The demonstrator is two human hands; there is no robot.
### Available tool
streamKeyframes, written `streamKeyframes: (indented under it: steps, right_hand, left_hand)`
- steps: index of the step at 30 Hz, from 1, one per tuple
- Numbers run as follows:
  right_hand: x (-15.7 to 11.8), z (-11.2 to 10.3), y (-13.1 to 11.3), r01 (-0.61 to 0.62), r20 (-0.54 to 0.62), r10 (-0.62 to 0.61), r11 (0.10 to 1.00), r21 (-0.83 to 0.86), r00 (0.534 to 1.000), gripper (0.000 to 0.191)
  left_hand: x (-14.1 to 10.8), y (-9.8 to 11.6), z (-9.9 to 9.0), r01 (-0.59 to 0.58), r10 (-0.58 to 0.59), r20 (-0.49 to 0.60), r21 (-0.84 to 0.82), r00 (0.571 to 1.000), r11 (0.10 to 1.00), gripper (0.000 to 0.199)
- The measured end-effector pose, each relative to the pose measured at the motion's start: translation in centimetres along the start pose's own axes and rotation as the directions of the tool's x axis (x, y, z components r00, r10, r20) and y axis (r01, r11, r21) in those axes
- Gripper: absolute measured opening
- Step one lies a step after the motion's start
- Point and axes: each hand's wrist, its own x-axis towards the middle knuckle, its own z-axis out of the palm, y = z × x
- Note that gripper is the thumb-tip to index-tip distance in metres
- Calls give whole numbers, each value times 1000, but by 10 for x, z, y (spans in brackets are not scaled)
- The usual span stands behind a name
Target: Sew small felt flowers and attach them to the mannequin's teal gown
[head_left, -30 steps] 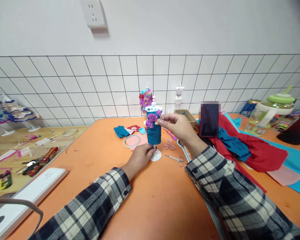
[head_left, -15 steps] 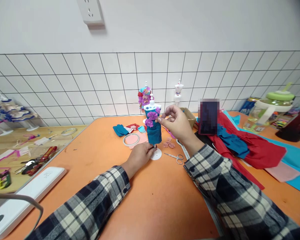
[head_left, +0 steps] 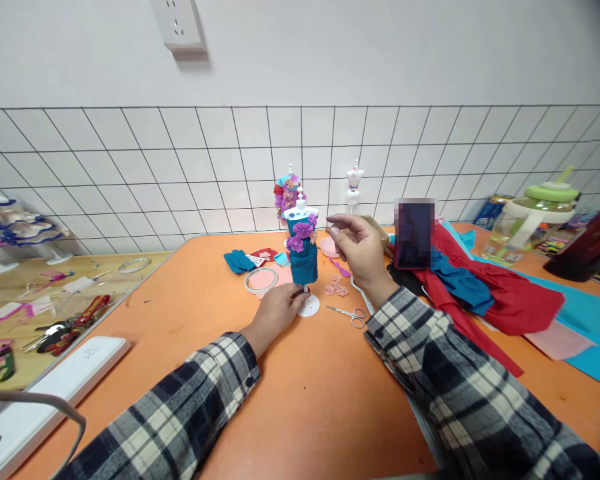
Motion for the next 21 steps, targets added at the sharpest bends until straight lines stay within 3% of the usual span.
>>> streamKeyframes:
  steps: [3,6,9,12,16,21]
  right_hand:
    - [6,-11,8,-23,-69,8,975,-219,998,26]
    - [7,-25,20,-94,59,157,809,-580,986,24]
    - [0,-37,35,-70,209,428,551,-832,879,21]
    - [-11,-42,47,-29,213,576,381,-924,789,18]
    - [-20,-47,56,-67,163,625,328,-942,763,24]
    - [-24,-52,63,-107,211,663,406,-908,718,19]
  left_hand:
    - [1,0,0,42,-42,-13,-4,999,999,26]
    - [3,-1,1,73,-74,-38,-13,997,997,24]
    - [5,-3,2,89,-90,-50,-20,995,996,25]
    - [7,-5,3,96,-98,-46,-43,994,994,24]
    - [8,-6,4,97,-100,-45,-70,994,993,25]
    - [9,-5,5,118,-122,-40,-98,992,988,25]
